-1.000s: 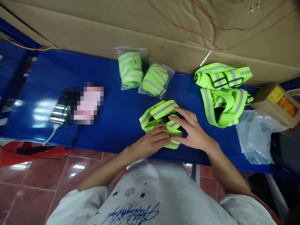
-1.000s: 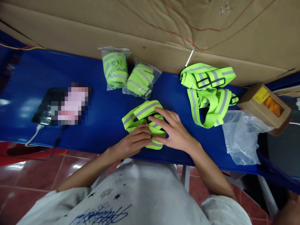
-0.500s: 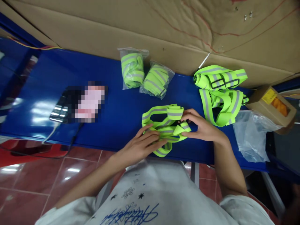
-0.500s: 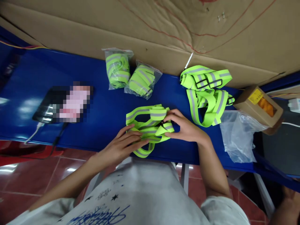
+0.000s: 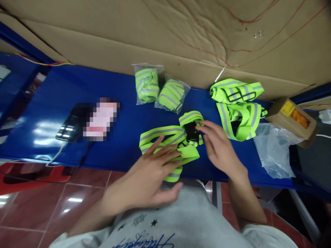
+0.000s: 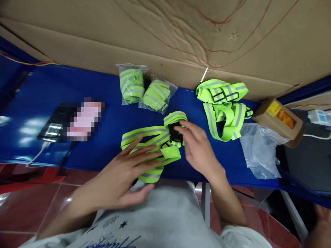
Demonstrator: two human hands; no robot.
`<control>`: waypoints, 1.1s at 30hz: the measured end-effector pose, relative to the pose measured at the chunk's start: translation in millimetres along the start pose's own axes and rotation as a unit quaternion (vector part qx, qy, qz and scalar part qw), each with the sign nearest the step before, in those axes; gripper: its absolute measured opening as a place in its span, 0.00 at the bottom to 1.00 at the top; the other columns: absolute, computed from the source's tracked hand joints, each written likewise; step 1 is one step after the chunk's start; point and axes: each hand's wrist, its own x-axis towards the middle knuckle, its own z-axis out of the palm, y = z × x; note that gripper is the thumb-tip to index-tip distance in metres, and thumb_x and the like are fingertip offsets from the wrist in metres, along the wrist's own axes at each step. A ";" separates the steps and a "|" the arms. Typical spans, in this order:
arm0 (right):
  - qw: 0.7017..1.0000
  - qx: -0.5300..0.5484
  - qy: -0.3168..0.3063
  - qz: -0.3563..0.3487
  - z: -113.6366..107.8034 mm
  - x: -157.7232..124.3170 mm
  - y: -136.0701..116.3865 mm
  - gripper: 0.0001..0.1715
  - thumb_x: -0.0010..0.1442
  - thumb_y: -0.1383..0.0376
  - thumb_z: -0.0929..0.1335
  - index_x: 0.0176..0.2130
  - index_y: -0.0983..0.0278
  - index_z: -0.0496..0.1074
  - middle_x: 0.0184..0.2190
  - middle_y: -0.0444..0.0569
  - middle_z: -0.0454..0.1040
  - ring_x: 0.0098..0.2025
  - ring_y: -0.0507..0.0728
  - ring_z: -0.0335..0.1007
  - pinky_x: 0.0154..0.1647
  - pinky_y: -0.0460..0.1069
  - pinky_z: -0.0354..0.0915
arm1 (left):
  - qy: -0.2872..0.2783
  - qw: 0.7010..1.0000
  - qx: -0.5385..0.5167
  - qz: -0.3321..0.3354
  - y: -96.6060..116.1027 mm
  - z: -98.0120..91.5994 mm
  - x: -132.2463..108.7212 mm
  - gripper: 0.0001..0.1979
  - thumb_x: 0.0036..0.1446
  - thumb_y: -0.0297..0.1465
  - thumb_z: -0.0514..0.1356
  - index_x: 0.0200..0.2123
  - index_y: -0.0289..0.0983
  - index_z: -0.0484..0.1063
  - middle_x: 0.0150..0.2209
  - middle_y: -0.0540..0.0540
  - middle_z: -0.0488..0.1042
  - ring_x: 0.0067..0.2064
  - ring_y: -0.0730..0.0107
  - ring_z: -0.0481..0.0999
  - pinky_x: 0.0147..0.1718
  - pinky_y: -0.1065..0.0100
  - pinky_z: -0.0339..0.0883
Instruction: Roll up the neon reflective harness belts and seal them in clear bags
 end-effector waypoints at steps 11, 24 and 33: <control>0.995 -0.059 -0.041 0.063 42.3 -14.3 16.6 0.25 0.73 0.55 0.66 0.64 0.61 0.68 0.67 0.58 0.71 0.68 0.68 0.69 0.65 0.65 0.67 | -0.028 0.974 0.156 -0.162 -22.1 83.4 19.4 0.38 0.69 0.42 0.64 0.76 0.46 0.55 0.77 0.36 0.53 0.77 0.36 0.54 0.72 0.31 0.55; 0.982 -0.120 0.048 0.140 53.6 -12.7 -5.7 0.22 0.73 0.62 0.63 0.62 0.67 0.70 0.58 0.67 0.77 0.59 0.72 0.76 0.55 0.64 0.73 | -0.102 0.991 0.052 -0.071 -1.0 75.0 12.9 0.30 0.69 0.41 0.65 0.70 0.41 0.66 0.74 0.42 0.62 0.77 0.35 0.54 0.70 0.31 0.60; 0.970 -0.098 0.093 0.203 19.9 -42.3 34.1 0.19 0.77 0.55 0.60 0.47 0.63 0.74 0.28 0.49 0.78 0.26 0.61 0.76 0.26 0.51 0.64 | 0.061 0.996 -0.025 -0.067 -4.3 62.3 6.0 0.23 0.74 0.42 0.57 0.68 0.45 0.64 0.69 0.40 0.69 0.71 0.51 0.68 0.66 0.43 0.72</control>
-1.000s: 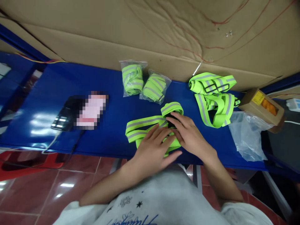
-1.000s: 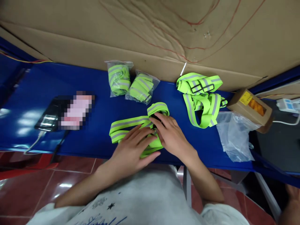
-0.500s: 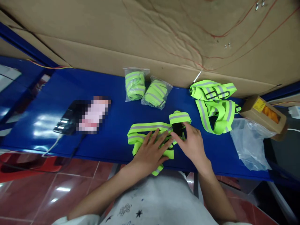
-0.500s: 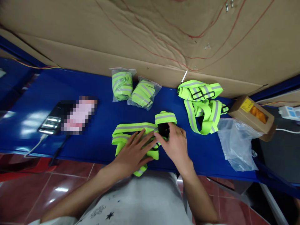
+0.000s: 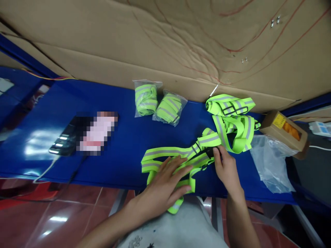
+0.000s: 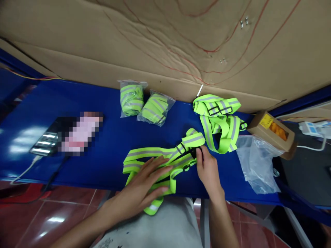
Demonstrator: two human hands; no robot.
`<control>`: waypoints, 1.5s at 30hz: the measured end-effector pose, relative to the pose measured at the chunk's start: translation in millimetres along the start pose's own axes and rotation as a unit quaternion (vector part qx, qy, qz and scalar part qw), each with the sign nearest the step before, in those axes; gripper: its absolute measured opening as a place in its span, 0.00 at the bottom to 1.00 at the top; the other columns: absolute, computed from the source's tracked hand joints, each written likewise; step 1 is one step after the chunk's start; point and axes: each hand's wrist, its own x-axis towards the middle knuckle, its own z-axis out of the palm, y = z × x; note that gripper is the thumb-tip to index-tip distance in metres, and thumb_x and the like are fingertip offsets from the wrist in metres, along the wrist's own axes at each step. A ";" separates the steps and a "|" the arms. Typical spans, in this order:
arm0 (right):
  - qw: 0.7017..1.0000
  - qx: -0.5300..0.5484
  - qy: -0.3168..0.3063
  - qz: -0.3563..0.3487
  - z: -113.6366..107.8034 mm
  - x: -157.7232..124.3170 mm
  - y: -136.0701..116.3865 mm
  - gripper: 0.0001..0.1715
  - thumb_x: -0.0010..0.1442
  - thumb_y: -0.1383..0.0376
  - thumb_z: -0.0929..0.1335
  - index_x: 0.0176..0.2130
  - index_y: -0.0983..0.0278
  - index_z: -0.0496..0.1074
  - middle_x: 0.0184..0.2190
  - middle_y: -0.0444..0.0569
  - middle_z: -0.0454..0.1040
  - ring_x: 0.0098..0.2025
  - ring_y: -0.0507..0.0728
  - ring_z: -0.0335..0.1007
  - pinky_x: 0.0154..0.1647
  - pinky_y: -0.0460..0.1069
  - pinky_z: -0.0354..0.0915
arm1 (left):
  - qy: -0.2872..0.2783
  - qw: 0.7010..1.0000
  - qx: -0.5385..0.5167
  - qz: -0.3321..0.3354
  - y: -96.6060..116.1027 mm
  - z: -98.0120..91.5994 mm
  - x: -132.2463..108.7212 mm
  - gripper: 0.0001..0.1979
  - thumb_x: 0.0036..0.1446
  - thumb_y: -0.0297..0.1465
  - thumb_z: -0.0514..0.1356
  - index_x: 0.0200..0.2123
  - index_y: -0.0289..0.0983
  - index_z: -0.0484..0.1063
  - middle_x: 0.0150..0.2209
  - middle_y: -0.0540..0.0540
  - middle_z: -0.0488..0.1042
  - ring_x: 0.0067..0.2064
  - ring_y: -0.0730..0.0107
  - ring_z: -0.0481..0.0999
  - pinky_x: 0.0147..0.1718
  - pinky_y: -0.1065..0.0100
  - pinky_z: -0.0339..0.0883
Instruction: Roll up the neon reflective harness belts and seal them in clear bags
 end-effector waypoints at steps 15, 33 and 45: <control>0.925 0.313 -0.215 0.021 -49.6 32.9 -25.2 0.15 0.69 0.53 0.71 0.50 0.57 0.77 0.44 0.43 0.81 0.45 0.53 0.78 0.48 0.46 0.71 | 0.061 0.933 0.282 0.215 -6.7 -45.2 97.6 0.18 0.74 0.36 0.58 0.63 0.39 0.70 0.63 0.41 0.75 0.64 0.55 0.74 0.60 0.53 0.71; 0.961 0.158 -0.201 -0.105 -34.1 39.6 -42.0 0.19 0.71 0.55 0.70 0.54 0.63 0.73 0.49 0.54 0.81 0.50 0.64 0.80 0.50 0.57 0.74 | 0.004 0.898 0.345 0.274 -9.4 -40.7 118.6 0.03 0.67 0.24 0.60 0.41 0.34 0.74 0.38 0.45 0.78 0.38 0.61 0.80 0.31 0.61 0.69; 0.983 0.146 -0.098 -0.052 -4.5 53.4 -36.7 0.22 0.74 0.63 0.64 0.64 0.62 0.64 0.46 0.54 0.83 0.43 0.62 0.82 0.38 0.54 0.75 | 0.062 0.927 0.299 0.215 -35.6 -37.1 123.2 0.15 0.71 0.27 0.60 0.58 0.32 0.71 0.55 0.40 0.79 0.55 0.57 0.79 0.52 0.56 0.71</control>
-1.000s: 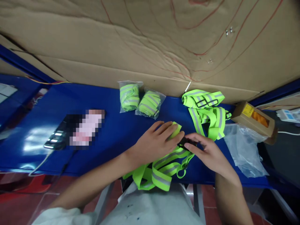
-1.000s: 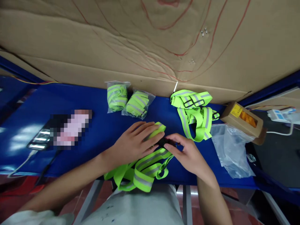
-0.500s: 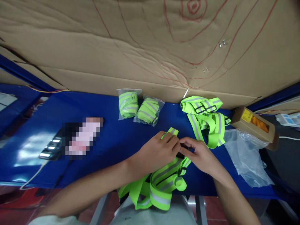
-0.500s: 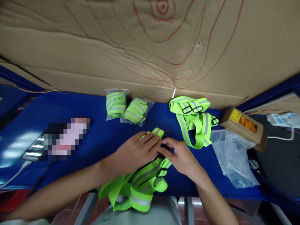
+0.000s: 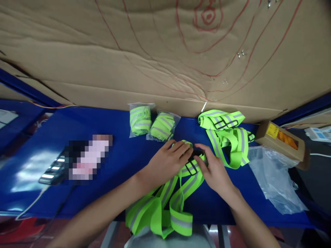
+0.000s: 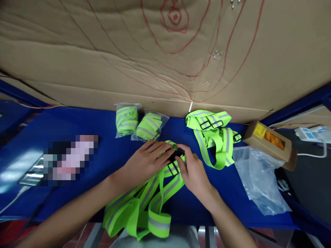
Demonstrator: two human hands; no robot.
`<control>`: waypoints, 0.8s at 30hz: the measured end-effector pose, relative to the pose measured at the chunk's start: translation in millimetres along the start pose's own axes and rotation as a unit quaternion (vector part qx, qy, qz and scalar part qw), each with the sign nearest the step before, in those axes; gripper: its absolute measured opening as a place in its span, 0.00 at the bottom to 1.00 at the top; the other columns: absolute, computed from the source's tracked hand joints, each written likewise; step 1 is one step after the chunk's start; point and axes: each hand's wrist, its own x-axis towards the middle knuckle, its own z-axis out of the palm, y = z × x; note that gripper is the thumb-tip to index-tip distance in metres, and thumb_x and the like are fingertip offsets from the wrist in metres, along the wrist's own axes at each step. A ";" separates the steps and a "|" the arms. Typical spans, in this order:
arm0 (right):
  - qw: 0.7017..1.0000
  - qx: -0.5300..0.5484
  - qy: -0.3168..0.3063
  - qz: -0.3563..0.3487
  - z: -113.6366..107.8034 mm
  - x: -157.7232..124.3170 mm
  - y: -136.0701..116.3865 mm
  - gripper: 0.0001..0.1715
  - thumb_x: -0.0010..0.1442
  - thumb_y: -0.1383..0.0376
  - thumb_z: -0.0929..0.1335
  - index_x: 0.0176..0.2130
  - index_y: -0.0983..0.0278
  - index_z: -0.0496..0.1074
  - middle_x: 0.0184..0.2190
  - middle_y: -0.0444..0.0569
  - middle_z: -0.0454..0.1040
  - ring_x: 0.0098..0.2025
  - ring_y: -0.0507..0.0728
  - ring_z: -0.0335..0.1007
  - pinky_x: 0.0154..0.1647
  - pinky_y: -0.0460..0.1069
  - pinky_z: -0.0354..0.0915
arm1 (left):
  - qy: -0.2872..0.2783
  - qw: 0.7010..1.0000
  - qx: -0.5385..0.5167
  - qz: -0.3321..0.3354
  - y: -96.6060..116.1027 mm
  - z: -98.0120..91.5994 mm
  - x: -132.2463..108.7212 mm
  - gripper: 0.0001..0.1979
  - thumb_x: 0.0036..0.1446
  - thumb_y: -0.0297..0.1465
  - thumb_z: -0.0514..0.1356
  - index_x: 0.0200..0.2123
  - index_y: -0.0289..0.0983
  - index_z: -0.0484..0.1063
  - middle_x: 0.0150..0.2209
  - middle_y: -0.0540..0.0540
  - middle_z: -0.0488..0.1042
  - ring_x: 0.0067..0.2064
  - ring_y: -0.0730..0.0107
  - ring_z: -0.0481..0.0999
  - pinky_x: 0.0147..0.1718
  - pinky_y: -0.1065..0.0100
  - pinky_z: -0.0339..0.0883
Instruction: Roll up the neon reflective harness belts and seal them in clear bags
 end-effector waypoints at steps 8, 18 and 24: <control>0.997 0.066 -0.026 0.030 9.4 -8.5 -7.5 0.26 0.75 0.59 0.61 0.67 0.63 0.62 0.30 0.44 0.74 0.20 0.52 0.65 0.26 0.48 0.65 | -0.047 0.998 0.029 0.013 11.8 -1.8 -1.2 0.03 0.66 0.25 0.62 0.43 0.33 0.74 0.42 0.43 0.79 0.44 0.57 0.80 0.38 0.59 0.71; 0.996 0.080 -0.045 0.020 11.7 -4.4 -6.7 0.20 0.74 0.61 0.62 0.61 0.62 0.67 0.45 0.52 0.82 0.26 0.53 0.71 0.34 0.49 0.69 | -0.038 0.999 -0.019 0.002 3.3 12.1 -3.1 0.06 0.63 0.32 0.65 0.42 0.38 0.73 0.39 0.48 0.78 0.41 0.59 0.80 0.34 0.59 0.67; 0.993 0.081 -0.008 0.082 -8.9 -2.2 4.5 0.20 0.74 0.55 0.63 0.58 0.59 0.74 0.38 0.47 0.80 0.21 0.51 0.60 0.28 0.49 0.64 | -0.052 0.997 -0.036 -0.035 -8.2 19.2 -13.4 0.18 0.68 0.45 0.63 0.47 0.34 0.75 0.43 0.43 0.80 0.45 0.57 0.81 0.42 0.58 0.69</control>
